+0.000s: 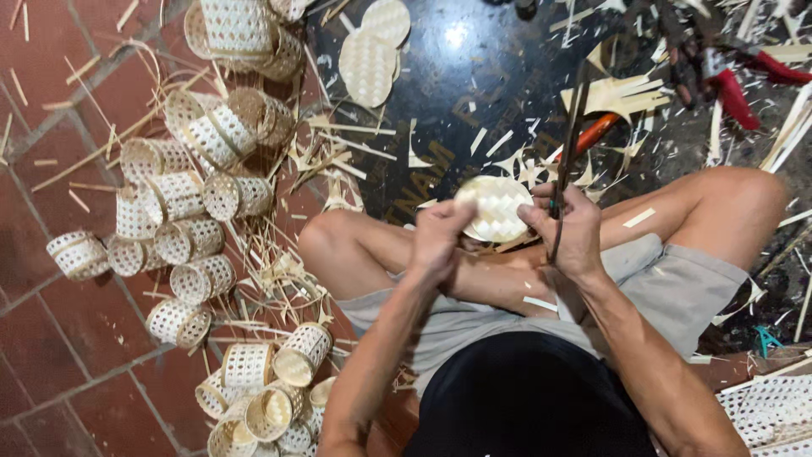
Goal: The person sits on the floor and uses shears to trim the edges of a woven bamboo base. They then attach a bamboo strip to the rim of a small basket and continue weaving the sides.
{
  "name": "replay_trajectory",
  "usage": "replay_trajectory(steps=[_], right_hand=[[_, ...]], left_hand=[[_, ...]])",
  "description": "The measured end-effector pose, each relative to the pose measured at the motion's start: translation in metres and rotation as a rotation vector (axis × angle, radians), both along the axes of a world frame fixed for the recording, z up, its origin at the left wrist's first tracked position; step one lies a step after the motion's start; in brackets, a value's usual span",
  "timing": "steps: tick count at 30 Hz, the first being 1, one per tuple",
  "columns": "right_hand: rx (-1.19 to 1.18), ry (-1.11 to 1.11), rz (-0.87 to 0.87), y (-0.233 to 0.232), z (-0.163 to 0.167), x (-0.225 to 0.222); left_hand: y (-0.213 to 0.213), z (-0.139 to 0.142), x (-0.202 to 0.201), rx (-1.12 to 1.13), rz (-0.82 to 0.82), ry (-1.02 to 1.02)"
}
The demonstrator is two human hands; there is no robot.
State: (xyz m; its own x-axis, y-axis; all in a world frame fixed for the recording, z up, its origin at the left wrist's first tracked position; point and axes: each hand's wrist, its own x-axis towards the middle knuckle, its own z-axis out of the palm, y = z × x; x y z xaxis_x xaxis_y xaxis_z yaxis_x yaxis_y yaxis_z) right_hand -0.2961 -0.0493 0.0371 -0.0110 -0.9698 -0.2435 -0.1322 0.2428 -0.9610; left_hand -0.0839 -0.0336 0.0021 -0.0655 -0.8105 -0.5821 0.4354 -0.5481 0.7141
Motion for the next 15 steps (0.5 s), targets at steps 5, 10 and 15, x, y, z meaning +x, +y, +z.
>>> replay_trajectory(steps=[5,10,15], right_hand=[[0.138,-0.164,-0.195,-0.011,-0.004,-0.02],[0.094,-0.082,-0.39,0.019,0.0,-0.096],[0.108,-0.028,-0.453,0.088,0.0,-0.194]], left_hand=[[-0.074,-0.012,0.053,-0.225,0.142,-0.333],[-0.164,-0.005,0.132,-0.089,0.255,-0.526],[-0.114,-0.012,0.061,-0.826,-0.428,-1.384]])
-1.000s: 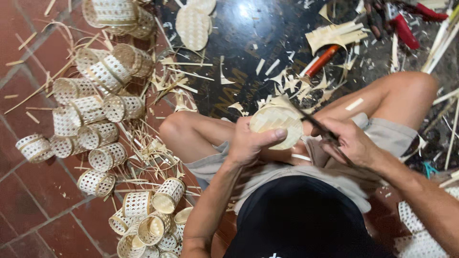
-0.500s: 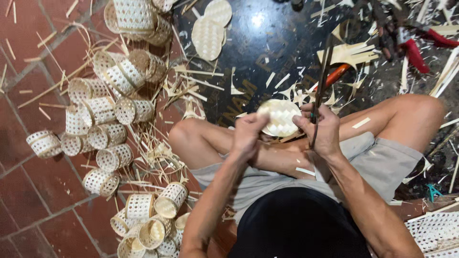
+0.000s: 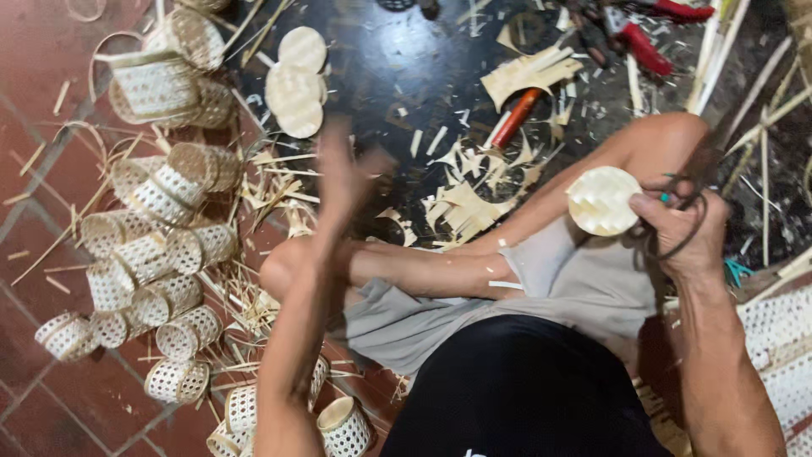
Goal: The person sits on the floor and uses shears to trim the edges of a woven bamboo base. They then attach a bamboo strip to the rim of a small basket and continue weaving the sides.
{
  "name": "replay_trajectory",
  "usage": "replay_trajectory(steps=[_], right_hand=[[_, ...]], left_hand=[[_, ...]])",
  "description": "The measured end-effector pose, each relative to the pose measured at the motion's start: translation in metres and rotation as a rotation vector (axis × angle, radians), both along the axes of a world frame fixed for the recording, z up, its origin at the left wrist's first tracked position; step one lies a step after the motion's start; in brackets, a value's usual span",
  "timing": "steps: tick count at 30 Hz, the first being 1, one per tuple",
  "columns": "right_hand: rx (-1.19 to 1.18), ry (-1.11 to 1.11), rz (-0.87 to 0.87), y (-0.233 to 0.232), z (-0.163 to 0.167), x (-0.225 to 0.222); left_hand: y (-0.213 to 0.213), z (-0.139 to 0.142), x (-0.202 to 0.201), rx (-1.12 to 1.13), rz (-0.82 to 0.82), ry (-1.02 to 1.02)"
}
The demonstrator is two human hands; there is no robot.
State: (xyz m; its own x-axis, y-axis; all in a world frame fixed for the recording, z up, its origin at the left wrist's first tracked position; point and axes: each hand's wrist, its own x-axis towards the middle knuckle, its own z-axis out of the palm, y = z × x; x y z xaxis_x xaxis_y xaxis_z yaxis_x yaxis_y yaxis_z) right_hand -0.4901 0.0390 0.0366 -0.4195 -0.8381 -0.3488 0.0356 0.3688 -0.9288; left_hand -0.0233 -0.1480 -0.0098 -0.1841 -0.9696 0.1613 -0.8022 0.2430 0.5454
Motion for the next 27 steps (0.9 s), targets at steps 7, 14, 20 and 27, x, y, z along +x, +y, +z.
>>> replay_trajectory(steps=[7,14,20,27], right_hand=[[-0.095,-0.189,-0.123,0.057,-0.051,-0.04],[-0.164,-0.241,-0.081,0.045,-0.096,-0.069],[-0.142,-0.357,-0.056,0.035,-0.1,-0.077],[-0.073,-0.317,-0.055,0.036,-0.09,-0.073]], left_hand=[[0.096,-0.021,-0.153,0.243,-0.507,-0.336],[0.044,0.029,-0.163,0.1,-0.749,0.041],[0.008,0.14,-0.094,-0.243,-0.724,0.072],[-0.111,0.248,0.181,-0.439,0.286,-0.214]])
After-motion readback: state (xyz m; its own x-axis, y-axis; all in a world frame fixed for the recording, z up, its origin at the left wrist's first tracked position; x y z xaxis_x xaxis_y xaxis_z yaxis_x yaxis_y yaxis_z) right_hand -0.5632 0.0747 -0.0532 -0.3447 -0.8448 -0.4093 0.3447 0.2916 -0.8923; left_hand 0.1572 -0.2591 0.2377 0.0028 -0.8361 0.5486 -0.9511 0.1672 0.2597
